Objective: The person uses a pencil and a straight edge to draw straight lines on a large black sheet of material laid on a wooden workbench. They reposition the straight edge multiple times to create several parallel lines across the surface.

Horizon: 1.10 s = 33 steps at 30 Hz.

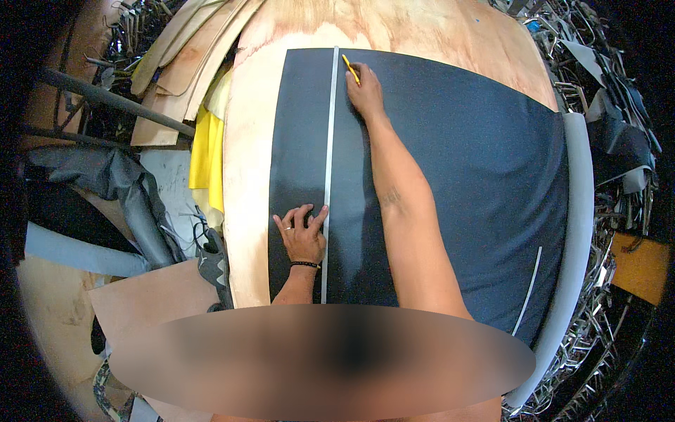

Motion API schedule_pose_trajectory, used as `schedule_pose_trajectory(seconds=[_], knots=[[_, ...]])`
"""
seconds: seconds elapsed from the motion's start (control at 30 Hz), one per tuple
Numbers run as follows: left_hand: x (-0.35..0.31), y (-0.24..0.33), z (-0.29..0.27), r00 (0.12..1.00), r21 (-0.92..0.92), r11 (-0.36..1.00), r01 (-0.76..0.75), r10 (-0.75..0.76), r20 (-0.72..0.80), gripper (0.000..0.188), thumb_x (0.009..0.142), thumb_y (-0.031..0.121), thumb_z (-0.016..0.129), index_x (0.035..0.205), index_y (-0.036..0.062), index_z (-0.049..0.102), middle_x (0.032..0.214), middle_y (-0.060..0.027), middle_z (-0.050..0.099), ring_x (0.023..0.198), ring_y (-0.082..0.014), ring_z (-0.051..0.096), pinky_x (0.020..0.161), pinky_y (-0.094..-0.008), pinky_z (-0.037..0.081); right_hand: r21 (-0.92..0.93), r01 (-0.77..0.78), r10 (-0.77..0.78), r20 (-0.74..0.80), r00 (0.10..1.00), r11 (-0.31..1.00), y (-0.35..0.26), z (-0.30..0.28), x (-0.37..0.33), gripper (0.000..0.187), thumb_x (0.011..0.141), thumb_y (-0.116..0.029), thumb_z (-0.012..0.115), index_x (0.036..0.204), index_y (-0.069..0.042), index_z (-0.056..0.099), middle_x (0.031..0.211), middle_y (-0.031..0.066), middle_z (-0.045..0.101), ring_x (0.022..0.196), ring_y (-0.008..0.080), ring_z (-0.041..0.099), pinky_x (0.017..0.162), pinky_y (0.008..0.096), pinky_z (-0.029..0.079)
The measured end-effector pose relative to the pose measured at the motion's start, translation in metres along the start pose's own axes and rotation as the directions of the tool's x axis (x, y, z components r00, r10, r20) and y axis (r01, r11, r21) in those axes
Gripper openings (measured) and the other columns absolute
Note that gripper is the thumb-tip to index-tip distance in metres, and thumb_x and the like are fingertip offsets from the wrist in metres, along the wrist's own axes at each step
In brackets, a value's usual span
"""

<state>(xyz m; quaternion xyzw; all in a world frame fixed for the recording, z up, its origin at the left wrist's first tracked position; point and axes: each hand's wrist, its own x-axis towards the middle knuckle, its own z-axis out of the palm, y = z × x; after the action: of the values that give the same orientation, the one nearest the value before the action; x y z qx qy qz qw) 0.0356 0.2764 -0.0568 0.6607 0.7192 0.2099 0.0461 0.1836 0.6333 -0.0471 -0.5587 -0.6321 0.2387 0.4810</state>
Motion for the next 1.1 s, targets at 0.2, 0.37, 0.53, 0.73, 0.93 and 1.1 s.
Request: schedule_pose_trajectory(seconds=[0.2,0.37,0.53,0.73,0.93,1.1], knots=[[0.001,-0.001,-0.001,1.0,-0.025,1.0,-0.008,0.008,-0.002,0.045,0.094,0.006,0.065,0.122,0.04,0.074,0.127,0.0013,0.062,0.124,-0.0294,0.054,0.122,-0.0744,0.02,-0.199,0.014,0.005,0.093,0.996,0.98,0.023,0.021,0.023,0.04,0.102,-0.03,0.066,0.133,-0.005,0.063,0.131,0.0197,0.071,0.124,0.0355,0.068,0.105,0.0438,0.051],[0.0,0.0,-0.002,1.0,-0.027,1.0,-0.011,0.011,-0.013,0.047,0.093,0.004,0.064,0.123,0.0394,0.074,0.127,0.0001,0.062,0.125,-0.0301,0.054,0.122,-0.0742,0.021,-0.211,-0.026,0.045,0.089,0.995,0.977,0.011,0.012,0.036,0.034,0.097,-0.033,0.066,0.119,-0.009,0.073,0.111,0.0174,0.076,0.111,0.038,0.07,0.099,0.0515,0.051],[0.001,0.001,-0.004,1.0,-0.027,1.0,-0.004,0.004,0.005,0.045,0.093,0.004,0.064,0.12,0.0385,0.076,0.127,0.0,0.062,0.126,-0.0293,0.053,0.122,-0.073,0.021,-0.414,0.184,-0.081,0.255,0.963,0.891,-0.034,-0.041,-0.056,0.029,0.096,-0.027,0.066,0.112,-0.004,0.071,0.109,0.0199,0.075,0.104,0.0413,0.07,0.09,0.0518,0.051],[-0.002,-0.001,-0.003,1.0,-0.022,1.0,0.007,-0.007,0.008,0.044,0.095,0.005,0.062,0.119,0.0389,0.077,0.128,0.001,0.061,0.127,-0.0289,0.053,0.123,-0.0717,0.021,-0.215,0.021,0.071,0.412,0.908,0.976,-0.154,-0.158,-0.346,0.037,0.09,-0.012,0.07,0.126,-0.001,0.067,0.116,0.0183,0.072,0.107,0.035,0.066,0.098,0.0464,0.045],[-0.002,-0.003,0.003,1.0,-0.002,1.0,0.019,-0.019,0.01,0.054,0.097,0.0,0.054,0.121,0.0414,0.078,0.13,-0.0003,0.062,0.128,-0.0295,0.053,0.125,-0.0664,0.022,0.154,-0.742,0.618,0.457,0.639,0.653,-0.217,-0.26,-0.433,0.018,0.102,-0.009,0.062,0.119,-0.002,0.066,0.115,0.0132,0.075,0.107,0.0196,0.071,0.095,0.035,0.052],[0.004,0.008,-0.031,0.998,-0.168,0.985,0.036,-0.026,0.058,0.047,0.097,0.003,0.058,0.132,0.0294,0.073,0.131,-0.0069,0.061,0.128,-0.0313,0.052,0.125,-0.057,0.026,0.372,-0.551,0.531,0.165,0.831,0.747,-0.225,-0.277,-0.426,0.021,0.107,-0.011,0.059,0.124,0.0,0.064,0.111,0.0088,0.073,0.102,0.0141,0.068,0.094,0.0299,0.053]])
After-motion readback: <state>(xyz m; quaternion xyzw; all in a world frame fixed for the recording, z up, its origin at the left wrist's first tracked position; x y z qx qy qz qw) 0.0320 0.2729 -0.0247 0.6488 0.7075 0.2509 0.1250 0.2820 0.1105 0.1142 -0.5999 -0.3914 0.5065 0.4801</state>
